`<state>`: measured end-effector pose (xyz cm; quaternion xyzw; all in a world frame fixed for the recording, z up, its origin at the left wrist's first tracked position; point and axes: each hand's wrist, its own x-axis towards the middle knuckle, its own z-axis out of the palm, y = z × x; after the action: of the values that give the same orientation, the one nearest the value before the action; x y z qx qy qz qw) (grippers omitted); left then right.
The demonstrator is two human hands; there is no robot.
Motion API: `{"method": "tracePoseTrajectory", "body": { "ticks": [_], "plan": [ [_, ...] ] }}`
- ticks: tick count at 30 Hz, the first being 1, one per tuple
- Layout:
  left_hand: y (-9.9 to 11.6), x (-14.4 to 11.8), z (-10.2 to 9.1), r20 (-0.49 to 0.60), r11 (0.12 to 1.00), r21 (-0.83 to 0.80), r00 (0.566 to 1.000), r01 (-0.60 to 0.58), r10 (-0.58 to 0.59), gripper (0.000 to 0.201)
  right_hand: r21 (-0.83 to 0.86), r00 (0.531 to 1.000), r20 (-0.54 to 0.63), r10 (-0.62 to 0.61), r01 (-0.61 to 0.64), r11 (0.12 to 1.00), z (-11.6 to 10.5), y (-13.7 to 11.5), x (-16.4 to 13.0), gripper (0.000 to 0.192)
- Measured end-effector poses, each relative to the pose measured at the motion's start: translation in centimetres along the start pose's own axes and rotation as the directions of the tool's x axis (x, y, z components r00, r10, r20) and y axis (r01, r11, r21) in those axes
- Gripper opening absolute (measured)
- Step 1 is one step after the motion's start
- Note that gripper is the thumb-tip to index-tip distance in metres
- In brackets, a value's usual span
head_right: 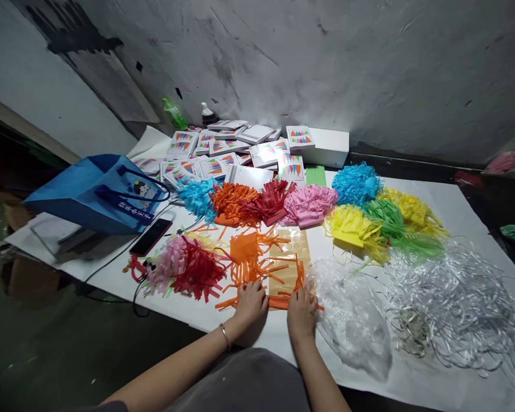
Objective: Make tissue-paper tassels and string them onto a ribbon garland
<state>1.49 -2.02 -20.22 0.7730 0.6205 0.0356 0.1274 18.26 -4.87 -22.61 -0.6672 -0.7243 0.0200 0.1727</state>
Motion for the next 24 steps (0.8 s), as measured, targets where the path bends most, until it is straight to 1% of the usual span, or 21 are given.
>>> {"method": "tracePoseTrajectory", "body": {
  "ticks": [2, 4, 6, 7, 9, 11, 13, 15, 17, 20, 24],
  "plan": [
    [-0.1, 0.4, 0.0, 0.009, 1.0, 0.0, 1.0, -0.006, 0.006, 0.022, 0.024, 0.997, -0.004, -0.08, 0.08, 0.997, 0.3, -0.2, -0.4, 0.019],
    [-0.3, 0.5, -0.1, 0.013, 1.0, -0.005, 1.0, -0.013, 0.013, 0.02, 0.063, 0.983, 0.0, -0.183, 0.182, 0.981, 0.7, -0.4, -1.0, 0.016],
    [-0.5, 0.2, -0.2, 0.007, 1.0, -0.014, 1.0, -0.027, 0.027, 0.017, 0.093, 0.97, -0.005, -0.244, 0.244, 0.965, 1.2, -0.3, -1.4, 0.013],
    [-0.7, -0.1, -0.1, -0.004, 0.998, -0.022, 0.998, -0.061, 0.061, 0.018, 0.103, 0.967, -0.01, -0.253, 0.252, 0.962, 1.4, -0.3, -1.6, 0.013],
    [-1.2, -0.7, 0.3, -0.039, 0.983, -0.035, 0.983, -0.181, 0.18, 0.025, 0.117, 0.969, -0.019, -0.246, 0.247, 0.962, 1.7, -0.2, -1.7, 0.015],
    [-1.6, -1.1, 1.0, -0.068, 0.951, -0.039, 0.95, -0.308, 0.305, 0.021, 0.128, 0.973, -0.024, -0.232, 0.233, 0.964, 1.8, -0.2, -1.7, 0.015],
    [-2.1, -1.3, 1.8, -0.073, 0.932, -0.038, 0.931, -0.361, 0.358, 0.014, 0.134, 0.974, -0.022, -0.226, 0.227, 0.965, 1.9, -0.4, -1.7, 0.012],
    [-2.4, -1.2, 2.4, -0.065, 0.927, -0.046, 0.927, -0.371, 0.368, 0.01, 0.137, 0.972, -0.016, -0.235, 0.235, 0.962, 2.0, -0.6, -1.7, 0.011],
    [-2.7, -1.0, 2.6, -0.051, 0.922, -0.059, 0.924, -0.382, 0.379, 0.009, 0.138, 0.968, -0.013, -0.25, 0.25, 0.958, 2.1, -0.6, -1.7, 0.011],
    [-3.2, -0.9, 2.2, -0.02, 0.925, -0.086, 0.928, -0.371, 0.371, 0.01, 0.148, 0.965, -0.023, -0.261, 0.261, 0.954, 2.0, 0.3, -1.9, 0.014],
    [-3.6, -1.6, 1.4, -0.003, 0.934, -0.146, 0.944, -0.326, 0.329, 0.011, 0.162, 0.976, -0.038, -0.214, 0.218, 0.963, 1.2, 1.6, -2.5, 0.012]
  ]
}}
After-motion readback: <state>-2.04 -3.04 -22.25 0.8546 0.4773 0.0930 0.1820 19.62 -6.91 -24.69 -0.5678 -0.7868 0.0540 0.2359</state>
